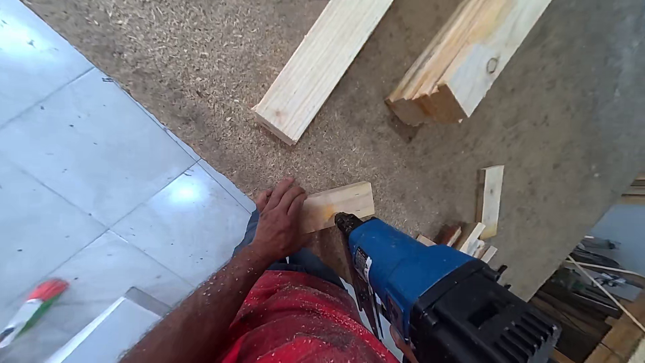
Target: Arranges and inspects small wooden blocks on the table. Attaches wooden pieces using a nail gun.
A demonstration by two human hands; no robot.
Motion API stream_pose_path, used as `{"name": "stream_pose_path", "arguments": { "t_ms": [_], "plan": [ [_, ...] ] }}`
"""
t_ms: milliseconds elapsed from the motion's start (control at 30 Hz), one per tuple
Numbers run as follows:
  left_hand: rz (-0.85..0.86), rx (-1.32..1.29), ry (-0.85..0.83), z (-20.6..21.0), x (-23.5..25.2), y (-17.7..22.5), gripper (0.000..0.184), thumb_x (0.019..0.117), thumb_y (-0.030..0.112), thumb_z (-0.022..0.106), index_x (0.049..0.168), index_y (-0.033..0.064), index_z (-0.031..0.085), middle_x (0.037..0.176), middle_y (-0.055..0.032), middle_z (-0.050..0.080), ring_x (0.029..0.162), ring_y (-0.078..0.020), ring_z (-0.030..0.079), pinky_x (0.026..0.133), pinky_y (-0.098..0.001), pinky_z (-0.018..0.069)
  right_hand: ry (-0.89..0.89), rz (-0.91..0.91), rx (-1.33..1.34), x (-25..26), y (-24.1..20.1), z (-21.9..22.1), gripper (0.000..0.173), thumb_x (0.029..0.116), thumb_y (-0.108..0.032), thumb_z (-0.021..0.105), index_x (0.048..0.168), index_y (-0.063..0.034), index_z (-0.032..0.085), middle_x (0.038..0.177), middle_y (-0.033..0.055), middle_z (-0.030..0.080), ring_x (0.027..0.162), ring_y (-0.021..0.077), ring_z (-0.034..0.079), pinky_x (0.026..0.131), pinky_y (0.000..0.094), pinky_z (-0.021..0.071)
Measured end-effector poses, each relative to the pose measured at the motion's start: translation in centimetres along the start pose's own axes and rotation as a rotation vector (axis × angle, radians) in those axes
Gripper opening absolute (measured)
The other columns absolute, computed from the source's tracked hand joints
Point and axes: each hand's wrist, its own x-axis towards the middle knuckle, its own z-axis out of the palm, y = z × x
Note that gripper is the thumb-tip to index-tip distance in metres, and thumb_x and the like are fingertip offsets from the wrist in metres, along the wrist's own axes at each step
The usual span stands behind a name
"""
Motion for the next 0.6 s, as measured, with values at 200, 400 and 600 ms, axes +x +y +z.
{"name": "stream_pose_path", "arguments": {
  "t_ms": [200, 400, 600],
  "plan": [
    [-0.013, 0.009, 0.076, 0.3, -0.3, 0.2, 0.074, 0.0616, 0.056, 0.081, 0.118, 0.0094, 0.070, 0.132, -0.0075, 0.067, 0.138, -0.0269, 0.052, 0.116, -0.0570, 0.0314, -0.020, -0.058, -0.150, 0.8, 4.6, 1.0, 0.037, 0.0932, -0.023, 0.069, 0.111, 0.0091, 0.069, 0.101, 0.0152, 0.073, 0.100, 0.0119, 0.068, 0.096, 0.0313, 0.0534],
    [-0.005, 0.054, -0.069, -1.5, 0.5, 0.4, 0.077, 0.0632, 0.057, 0.078, 0.121, 0.0083, 0.068, 0.132, -0.0106, 0.066, 0.135, -0.0322, 0.053, 0.108, -0.0582, 0.0394, 0.026, 0.003, -0.158, 0.4, 4.6, -0.5, 0.038, 0.0939, -0.035, 0.069, 0.109, 0.0002, 0.071, 0.098, 0.0085, 0.073, 0.094, 0.0129, 0.070, 0.089, 0.0365, 0.0587],
    [-0.185, -0.157, -0.330, -4.6, 2.0, 1.4, 0.090, 0.0721, 0.059, 0.080, 0.142, 0.0066, 0.058, 0.123, -0.0182, 0.065, 0.115, -0.0346, 0.062, 0.097, -0.0527, 0.0527, 0.026, -0.052, -0.086, -1.7, 7.4, -2.3, 0.045, 0.0959, -0.042, 0.068, 0.113, 0.0005, 0.068, 0.099, 0.0074, 0.072, 0.094, 0.0096, 0.068, 0.088, 0.0332, 0.0575]
  ]
}}
